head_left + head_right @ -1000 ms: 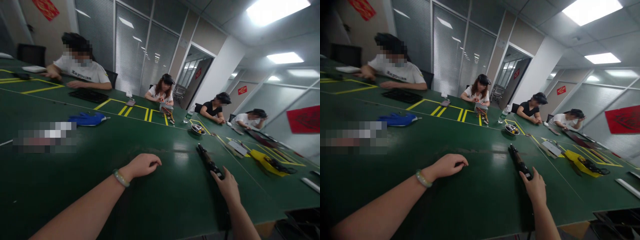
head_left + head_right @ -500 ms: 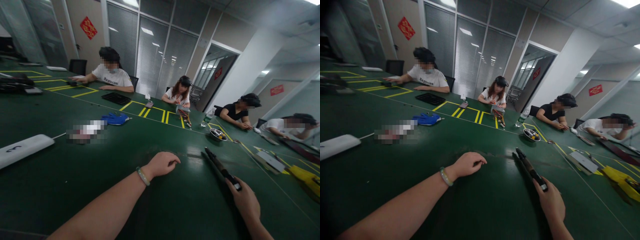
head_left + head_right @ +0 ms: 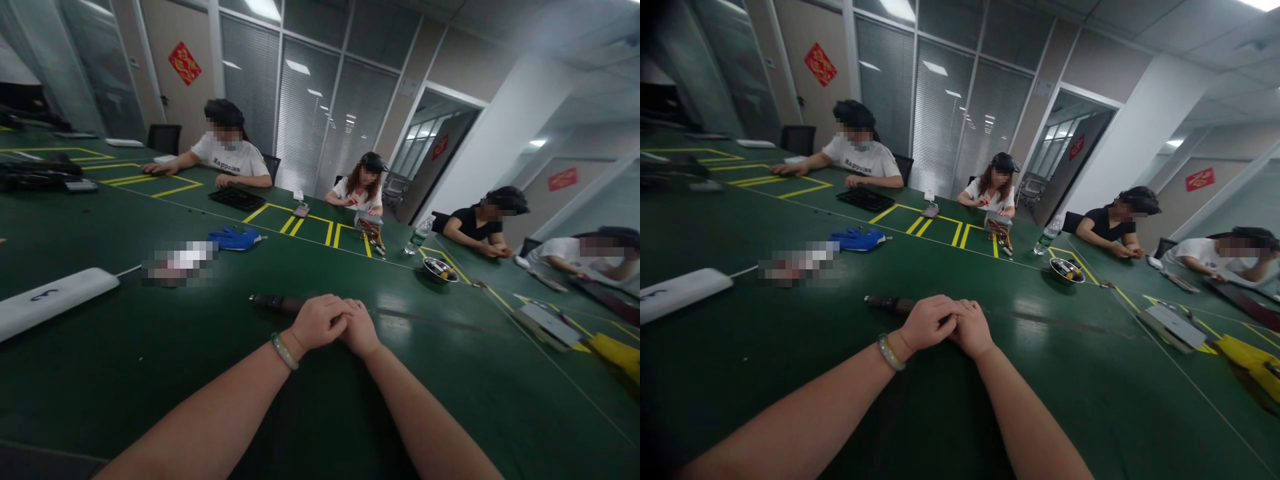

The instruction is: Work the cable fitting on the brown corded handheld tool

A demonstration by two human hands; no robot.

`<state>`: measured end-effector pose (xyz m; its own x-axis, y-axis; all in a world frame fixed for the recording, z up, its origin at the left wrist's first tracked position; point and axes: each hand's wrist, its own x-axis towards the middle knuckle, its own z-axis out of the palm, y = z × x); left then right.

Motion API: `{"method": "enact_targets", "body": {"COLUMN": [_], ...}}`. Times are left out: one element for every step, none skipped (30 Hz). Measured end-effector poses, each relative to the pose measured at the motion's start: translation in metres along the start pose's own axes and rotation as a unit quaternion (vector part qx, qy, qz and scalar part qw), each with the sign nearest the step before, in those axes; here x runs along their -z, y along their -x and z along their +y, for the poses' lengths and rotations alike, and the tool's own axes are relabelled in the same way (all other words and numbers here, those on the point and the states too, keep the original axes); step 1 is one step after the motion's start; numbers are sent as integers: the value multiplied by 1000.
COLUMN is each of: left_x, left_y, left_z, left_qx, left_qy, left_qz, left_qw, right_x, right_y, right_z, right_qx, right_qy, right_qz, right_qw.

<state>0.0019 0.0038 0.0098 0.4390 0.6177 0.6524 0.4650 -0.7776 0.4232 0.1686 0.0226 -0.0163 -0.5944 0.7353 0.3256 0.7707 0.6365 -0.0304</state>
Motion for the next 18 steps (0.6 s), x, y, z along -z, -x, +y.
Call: {"method": "enact_targets", "body": {"left_x": [1,2,2,3,3,3,3,2,2,1,1,0,-1,-2,-3,-4,-6,-8], "left_y": [-1,-2,-4,-5,-7,-8,-9,-10,-10,-11,-11,-11,-11,-11,-11,-11,-10,-9], "left_z": [-1,-1,-2,-2,-2,-3,-3,-4,-4,-4,-5,-5,-5,-5,-5,-5,-5,-4], "left_qx": [7,16,27,39,51,62,71,78,85,89,92,93,93,92,91,88,84,78], "left_qy": [-6,-11,-15,-20,-25,-31,-37,-44,-50,-55,-59,-62,-66,-70,-76,-84,-94,-105], "left_qz": [2,5,11,19,26,33,38,38,39,38,36,34,30,26,21,14,5,-8], "left_qw": [1000,1000,999,999,998,997,996,995,994,994,993,993,993,993,993,992,992,991], "right_x": [-4,-6,-5,-2,4,12,22,32,43,53,62,69,73,76,76,76,74,71], "right_y": [-7,-10,-11,-10,-7,-3,2,8,15,21,29,36,43,50,56,61,65,67], "right_z": [-2,-3,-3,-1,2,6,11,17,22,27,31,34,35,35,33,31,27,23], "right_qx": [2,2,1,-1,-10,-28,-57,-95,-137,-179,-214,-241,-258,-267,-270,-267,-262,-253], "right_qy": [-10,-25,-44,-65,-86,-107,-129,-148,-163,-169,-167,-159,-151,-146,-147,-151,-154,-155], "right_qz": [-9,-14,-12,-4,10,27,41,46,41,23,-6,-41,-80,-117,-150,-176,-192,-200], "right_qw": [1000,1000,999,998,996,993,989,983,976,969,962,956,951,945,940,935,933,934]}}
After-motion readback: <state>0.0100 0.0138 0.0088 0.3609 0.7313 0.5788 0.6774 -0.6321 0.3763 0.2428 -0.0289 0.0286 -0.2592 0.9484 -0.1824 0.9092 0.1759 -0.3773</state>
